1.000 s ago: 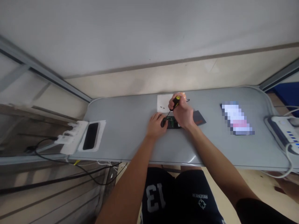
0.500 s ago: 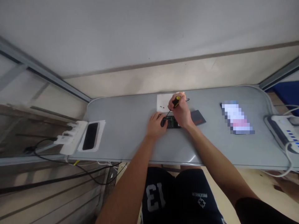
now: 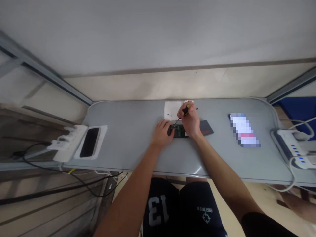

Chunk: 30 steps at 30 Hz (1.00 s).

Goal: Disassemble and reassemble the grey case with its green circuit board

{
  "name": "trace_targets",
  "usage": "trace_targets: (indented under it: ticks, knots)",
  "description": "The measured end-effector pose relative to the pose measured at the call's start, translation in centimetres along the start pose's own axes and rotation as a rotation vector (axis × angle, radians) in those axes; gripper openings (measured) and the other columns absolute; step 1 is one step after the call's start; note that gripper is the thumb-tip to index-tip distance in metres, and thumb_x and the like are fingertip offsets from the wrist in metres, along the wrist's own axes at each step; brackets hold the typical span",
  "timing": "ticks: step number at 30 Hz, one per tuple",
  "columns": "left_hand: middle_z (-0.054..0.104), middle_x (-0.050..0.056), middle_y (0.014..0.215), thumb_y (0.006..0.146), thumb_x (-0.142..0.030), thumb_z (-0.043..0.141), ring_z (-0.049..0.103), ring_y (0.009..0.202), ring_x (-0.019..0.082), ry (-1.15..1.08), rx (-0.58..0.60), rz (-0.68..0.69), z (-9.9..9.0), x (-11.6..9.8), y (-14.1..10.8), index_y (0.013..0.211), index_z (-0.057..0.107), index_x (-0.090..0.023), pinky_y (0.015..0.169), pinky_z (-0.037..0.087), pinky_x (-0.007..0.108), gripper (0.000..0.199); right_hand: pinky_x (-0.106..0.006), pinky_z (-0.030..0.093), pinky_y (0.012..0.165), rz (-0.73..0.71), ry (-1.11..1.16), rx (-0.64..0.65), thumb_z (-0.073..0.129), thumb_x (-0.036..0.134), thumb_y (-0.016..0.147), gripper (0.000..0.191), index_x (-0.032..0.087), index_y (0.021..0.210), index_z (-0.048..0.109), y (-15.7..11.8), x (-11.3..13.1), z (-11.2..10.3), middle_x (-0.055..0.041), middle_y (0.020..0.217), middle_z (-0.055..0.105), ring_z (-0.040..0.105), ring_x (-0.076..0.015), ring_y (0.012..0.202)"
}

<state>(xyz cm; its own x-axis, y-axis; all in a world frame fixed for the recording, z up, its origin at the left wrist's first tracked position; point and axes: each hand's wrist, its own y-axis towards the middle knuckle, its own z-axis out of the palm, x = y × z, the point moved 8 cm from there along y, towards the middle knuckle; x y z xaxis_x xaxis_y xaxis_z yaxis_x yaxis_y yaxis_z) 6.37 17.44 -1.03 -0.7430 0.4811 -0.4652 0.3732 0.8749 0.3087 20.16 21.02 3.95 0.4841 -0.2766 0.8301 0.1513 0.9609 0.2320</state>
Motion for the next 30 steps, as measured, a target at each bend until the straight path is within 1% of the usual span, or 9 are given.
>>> trace_targets:
  ticks: [6,12,16,20,26,30]
  knots:
    - [0.065,0.009,0.123,0.093,-0.023,0.065,0.06,0.118,0.027,-0.001,-0.019,0.003,-0.09,0.03,-0.15,0.114,0.063,-0.022,0.107,0.048,0.044,0.022,-0.03,0.04,0.055,0.034,0.045,0.013,0.055,0.07,0.094,0.045,0.027,0.083,0.049,0.0,0.14,0.27,0.0018,0.071,0.035,0.038,-0.0149,0.059]
    - [0.065,0.01,0.124,0.093,-0.023,0.064,0.06,0.12,0.028,-0.005,-0.011,-0.004,-0.09,0.09,-0.07,0.116,0.064,-0.023,0.107,0.048,0.045,0.022,-0.031,0.04,0.054,0.036,-0.008,-0.026,0.056,0.074,0.09,0.049,0.027,0.081,0.048,-0.01,0.63,0.12,0.0015,0.071,0.035,0.038,-0.0156,0.06]
    - [0.065,0.009,0.122,0.093,-0.023,0.064,0.06,0.119,0.027,-0.008,-0.018,-0.003,-0.09,0.18,-0.09,0.114,0.064,-0.023,0.107,0.049,0.044,0.021,-0.032,0.041,0.055,0.024,-0.03,0.016,0.051,0.074,0.093,0.047,0.028,0.083,0.047,-0.03,0.25,0.36,0.0019,0.07,0.036,0.039,-0.0162,0.059]
    - [0.064,0.009,0.122,0.093,-0.022,0.064,0.06,0.118,0.027,-0.014,-0.019,0.002,-0.13,0.19,-0.11,0.115,0.063,-0.024,0.106,0.049,0.044,0.022,-0.031,0.041,0.056,0.036,-0.023,0.051,0.052,0.073,0.094,0.046,0.028,0.083,0.048,0.0,-0.09,0.43,0.0018,0.069,0.038,0.04,-0.0161,0.058]
    - [0.065,0.008,0.12,0.092,-0.021,0.065,0.06,0.117,0.027,-0.009,-0.021,0.009,-0.23,0.1,-0.08,0.114,0.063,-0.023,0.106,0.049,0.044,0.021,-0.031,0.04,0.056,0.016,0.011,0.063,0.054,0.071,0.093,0.045,0.027,0.083,0.05,-0.06,0.46,0.63,0.0023,0.067,0.038,0.039,-0.0154,0.058]
    - [0.065,0.008,0.12,0.092,-0.022,0.065,0.061,0.116,0.027,-0.007,-0.038,0.019,-0.26,0.09,-0.1,0.114,0.063,-0.023,0.105,0.05,0.043,0.021,-0.032,0.038,0.056,0.046,-0.005,0.067,0.054,0.073,0.092,0.046,0.028,0.084,0.049,-0.19,-0.15,0.76,0.0017,0.068,0.039,0.037,-0.0163,0.058]
